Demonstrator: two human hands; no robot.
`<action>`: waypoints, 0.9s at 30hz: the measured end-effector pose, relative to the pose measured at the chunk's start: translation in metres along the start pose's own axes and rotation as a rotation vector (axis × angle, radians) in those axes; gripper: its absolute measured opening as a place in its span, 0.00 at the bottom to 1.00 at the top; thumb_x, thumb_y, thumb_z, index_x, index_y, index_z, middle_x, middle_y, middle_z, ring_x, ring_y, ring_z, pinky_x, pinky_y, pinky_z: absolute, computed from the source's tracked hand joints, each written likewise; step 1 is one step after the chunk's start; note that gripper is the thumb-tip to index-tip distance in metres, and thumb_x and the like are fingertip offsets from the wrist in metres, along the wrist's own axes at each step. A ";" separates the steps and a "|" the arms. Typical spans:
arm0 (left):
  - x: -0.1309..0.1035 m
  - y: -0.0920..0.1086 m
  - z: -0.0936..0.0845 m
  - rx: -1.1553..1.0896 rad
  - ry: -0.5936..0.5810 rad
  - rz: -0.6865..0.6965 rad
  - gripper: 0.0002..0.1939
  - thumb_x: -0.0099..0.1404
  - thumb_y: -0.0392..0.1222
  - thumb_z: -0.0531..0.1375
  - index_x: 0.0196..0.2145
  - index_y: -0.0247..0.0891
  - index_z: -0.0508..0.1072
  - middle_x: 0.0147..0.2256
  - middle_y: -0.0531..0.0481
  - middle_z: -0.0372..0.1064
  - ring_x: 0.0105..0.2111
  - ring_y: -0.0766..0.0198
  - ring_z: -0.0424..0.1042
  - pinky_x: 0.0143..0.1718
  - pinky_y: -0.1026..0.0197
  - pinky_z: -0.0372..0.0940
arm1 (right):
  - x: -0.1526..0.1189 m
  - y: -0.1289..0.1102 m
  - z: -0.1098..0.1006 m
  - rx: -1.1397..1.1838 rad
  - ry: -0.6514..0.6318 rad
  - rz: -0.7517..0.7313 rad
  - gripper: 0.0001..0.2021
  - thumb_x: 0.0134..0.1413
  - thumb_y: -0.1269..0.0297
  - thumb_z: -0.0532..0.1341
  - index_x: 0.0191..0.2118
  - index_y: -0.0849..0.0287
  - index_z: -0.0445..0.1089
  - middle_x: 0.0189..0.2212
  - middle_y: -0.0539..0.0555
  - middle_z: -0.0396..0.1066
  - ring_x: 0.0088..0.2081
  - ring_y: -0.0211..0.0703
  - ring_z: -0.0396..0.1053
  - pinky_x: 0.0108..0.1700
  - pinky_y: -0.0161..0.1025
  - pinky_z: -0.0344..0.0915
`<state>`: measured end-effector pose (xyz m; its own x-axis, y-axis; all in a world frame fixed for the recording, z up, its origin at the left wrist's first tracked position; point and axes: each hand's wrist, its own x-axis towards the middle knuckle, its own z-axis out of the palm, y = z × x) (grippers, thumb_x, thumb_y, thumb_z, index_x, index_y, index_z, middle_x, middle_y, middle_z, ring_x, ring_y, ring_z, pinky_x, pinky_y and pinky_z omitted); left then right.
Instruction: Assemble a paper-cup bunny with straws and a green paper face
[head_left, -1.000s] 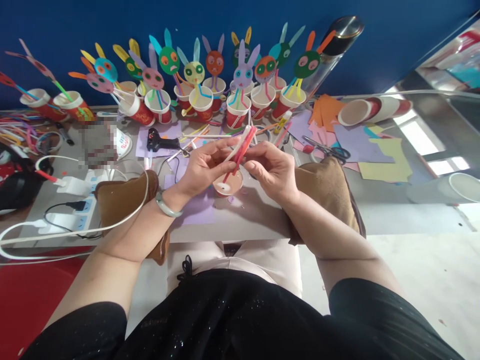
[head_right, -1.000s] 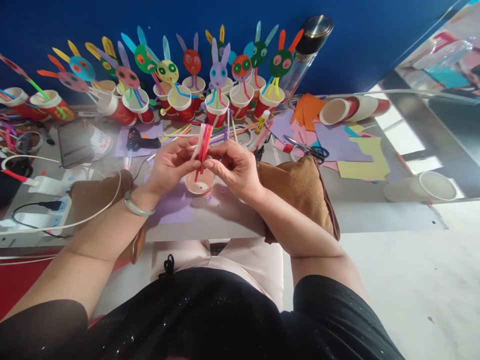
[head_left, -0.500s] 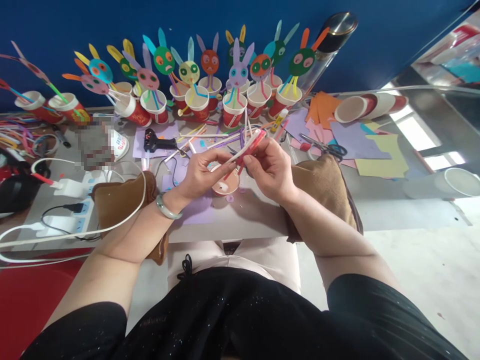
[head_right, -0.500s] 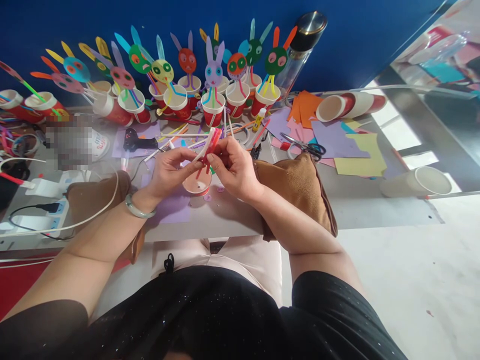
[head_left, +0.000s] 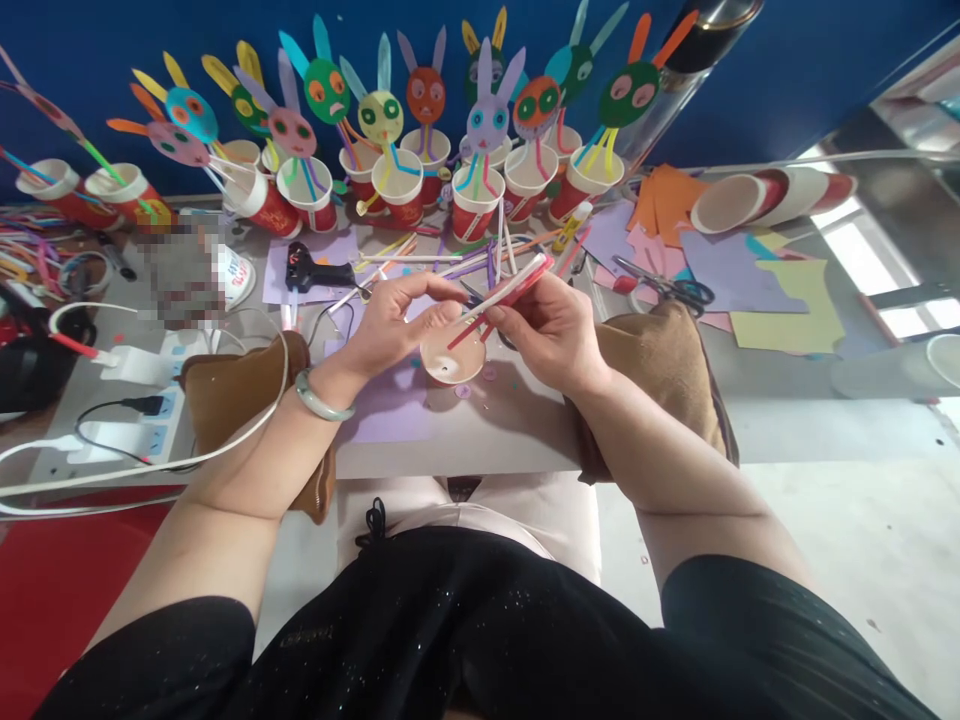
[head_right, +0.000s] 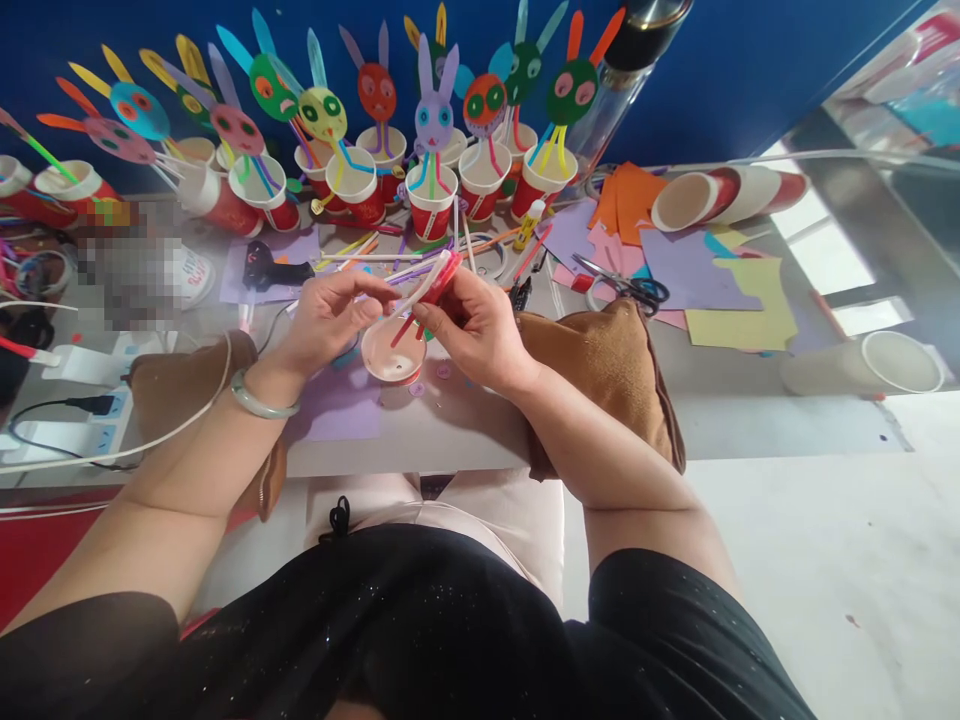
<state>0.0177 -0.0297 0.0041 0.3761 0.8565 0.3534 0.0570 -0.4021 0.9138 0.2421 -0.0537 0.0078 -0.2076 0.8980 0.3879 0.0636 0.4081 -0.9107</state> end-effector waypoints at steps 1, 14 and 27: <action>0.001 -0.001 -0.005 0.013 -0.055 0.007 0.34 0.57 0.71 0.73 0.48 0.40 0.83 0.48 0.41 0.82 0.51 0.49 0.80 0.59 0.47 0.71 | 0.000 0.001 0.000 -0.008 0.003 -0.001 0.21 0.57 0.39 0.73 0.42 0.51 0.77 0.27 0.48 0.69 0.29 0.40 0.68 0.29 0.39 0.69; -0.002 -0.005 -0.013 0.236 -0.564 -0.131 0.34 0.53 0.53 0.78 0.54 0.44 0.72 0.47 0.47 0.78 0.46 0.51 0.80 0.50 0.50 0.73 | 0.001 -0.004 -0.011 -0.327 -0.196 -0.181 0.11 0.65 0.51 0.67 0.40 0.53 0.76 0.32 0.51 0.74 0.36 0.45 0.70 0.46 0.49 0.70; -0.002 0.008 -0.007 0.254 -0.510 -0.019 0.30 0.58 0.49 0.76 0.54 0.41 0.73 0.47 0.45 0.78 0.45 0.55 0.78 0.46 0.56 0.72 | -0.001 -0.006 -0.011 -0.553 -0.334 -0.367 0.04 0.65 0.65 0.61 0.37 0.53 0.73 0.31 0.50 0.68 0.38 0.46 0.66 0.54 0.54 0.62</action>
<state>0.0105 -0.0328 0.0122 0.7682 0.6251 0.1385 0.2650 -0.5074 0.8200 0.2527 -0.0555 0.0148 -0.5907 0.6256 0.5096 0.3965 0.7751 -0.4920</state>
